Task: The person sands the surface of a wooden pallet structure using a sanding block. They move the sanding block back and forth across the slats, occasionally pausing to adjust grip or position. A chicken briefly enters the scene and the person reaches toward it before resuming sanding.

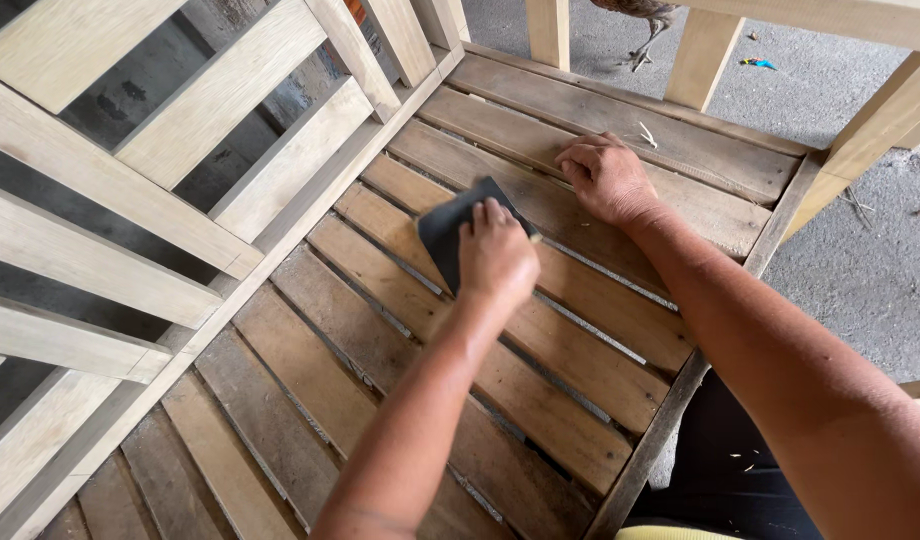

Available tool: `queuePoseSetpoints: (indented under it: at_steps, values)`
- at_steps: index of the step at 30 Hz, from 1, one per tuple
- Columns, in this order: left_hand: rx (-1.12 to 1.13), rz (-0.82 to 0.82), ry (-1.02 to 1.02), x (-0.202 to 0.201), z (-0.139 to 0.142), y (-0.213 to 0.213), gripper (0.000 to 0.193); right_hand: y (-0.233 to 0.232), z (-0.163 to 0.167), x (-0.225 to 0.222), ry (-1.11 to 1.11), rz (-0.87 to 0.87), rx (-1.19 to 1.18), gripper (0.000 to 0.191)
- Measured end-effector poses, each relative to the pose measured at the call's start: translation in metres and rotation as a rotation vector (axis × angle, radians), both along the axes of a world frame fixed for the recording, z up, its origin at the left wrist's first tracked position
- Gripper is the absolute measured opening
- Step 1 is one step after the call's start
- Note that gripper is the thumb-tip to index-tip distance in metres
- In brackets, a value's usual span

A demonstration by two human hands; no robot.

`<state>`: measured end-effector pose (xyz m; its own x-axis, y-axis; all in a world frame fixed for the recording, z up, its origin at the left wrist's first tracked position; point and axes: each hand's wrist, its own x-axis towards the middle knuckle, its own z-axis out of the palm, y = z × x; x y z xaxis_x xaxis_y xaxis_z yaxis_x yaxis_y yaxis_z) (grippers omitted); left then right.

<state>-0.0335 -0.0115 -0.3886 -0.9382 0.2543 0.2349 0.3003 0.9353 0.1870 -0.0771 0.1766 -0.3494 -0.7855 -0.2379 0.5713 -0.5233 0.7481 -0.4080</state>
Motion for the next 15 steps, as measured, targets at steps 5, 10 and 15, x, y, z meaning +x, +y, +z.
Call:
queuePoseSetpoints:
  at_steps: [5,10,15]
  values:
    - [0.019,0.19,-0.168,-0.049,0.027,-0.031,0.045,0.014,-0.003,0.021,-0.151,-0.002,-0.033,0.019]
    - [0.045,0.089,-0.051,-0.007,0.008,0.011,0.065,0.021,-0.004,0.016,-0.137,-0.034,-0.088,0.02]
    - [0.025,-0.047,-0.056,0.017,0.005,0.022,0.055,0.023,-0.007,0.011,-0.057,-0.003,-0.052,0.018]
